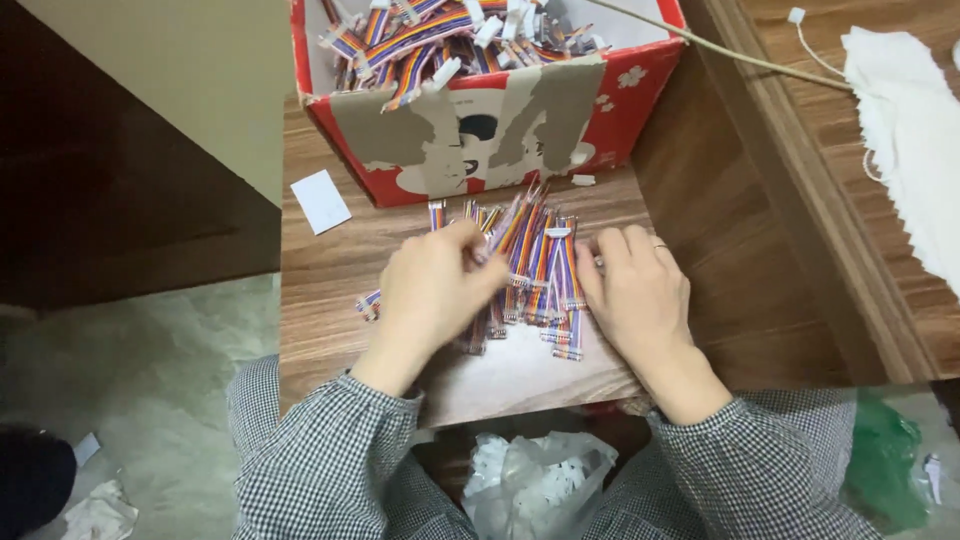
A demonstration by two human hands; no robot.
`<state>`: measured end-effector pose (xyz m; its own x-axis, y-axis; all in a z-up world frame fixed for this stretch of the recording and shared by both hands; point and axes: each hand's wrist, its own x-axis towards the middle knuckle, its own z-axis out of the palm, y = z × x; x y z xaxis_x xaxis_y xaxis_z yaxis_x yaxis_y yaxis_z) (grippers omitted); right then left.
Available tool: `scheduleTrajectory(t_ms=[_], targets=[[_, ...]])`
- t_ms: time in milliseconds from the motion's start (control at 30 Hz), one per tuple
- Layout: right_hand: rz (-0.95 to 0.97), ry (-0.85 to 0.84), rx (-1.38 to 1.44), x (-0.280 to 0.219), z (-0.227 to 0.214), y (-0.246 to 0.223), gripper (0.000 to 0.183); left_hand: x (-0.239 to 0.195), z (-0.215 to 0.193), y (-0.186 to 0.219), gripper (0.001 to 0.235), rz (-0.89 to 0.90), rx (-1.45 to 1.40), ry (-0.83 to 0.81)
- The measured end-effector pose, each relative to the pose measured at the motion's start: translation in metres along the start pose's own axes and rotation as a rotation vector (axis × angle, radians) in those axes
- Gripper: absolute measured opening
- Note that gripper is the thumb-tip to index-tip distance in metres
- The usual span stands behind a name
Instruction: Assembling plastic connectors onto the ends of multi-colored wire bundles by hand.
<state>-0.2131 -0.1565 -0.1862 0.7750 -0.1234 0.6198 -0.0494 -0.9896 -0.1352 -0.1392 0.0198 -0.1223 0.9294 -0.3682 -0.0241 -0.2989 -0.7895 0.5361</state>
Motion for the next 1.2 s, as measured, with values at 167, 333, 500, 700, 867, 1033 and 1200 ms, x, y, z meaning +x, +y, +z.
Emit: scheduleTrajectory(t_ms=[167,333,500,700,867,1033,1200], targets=[[-0.008,-0.019,-0.006,-0.002,-0.001,0.000,0.018,-0.022,-0.019,-0.003,0.012,0.052,-0.198,0.148],[-0.025,-0.023,0.014,-0.001,-0.002,0.000,0.016,-0.044,-0.042,0.000,0.011,0.158,-0.446,0.345],[-0.040,-0.075,0.036,-0.002,-0.002,0.000,0.014,-0.066,-0.035,-0.009,0.010,0.129,-0.546,0.173],[-0.090,-0.067,0.024,0.002,-0.004,-0.001,0.013,-0.087,-0.024,-0.018,0.010,0.006,-0.697,0.115],[-0.014,-0.011,0.107,0.005,-0.002,0.002,0.012,-0.094,-0.020,-0.022,0.010,-0.005,-0.752,0.083],[0.177,0.067,0.420,0.015,-0.012,-0.007,0.007,-0.099,-0.017,-0.025,0.012,-0.056,-0.841,0.038],[1.399,-0.148,2.233,0.024,-0.014,-0.003,0.021,-0.099,-0.005,-0.020,0.012,-0.183,-1.068,0.078]])
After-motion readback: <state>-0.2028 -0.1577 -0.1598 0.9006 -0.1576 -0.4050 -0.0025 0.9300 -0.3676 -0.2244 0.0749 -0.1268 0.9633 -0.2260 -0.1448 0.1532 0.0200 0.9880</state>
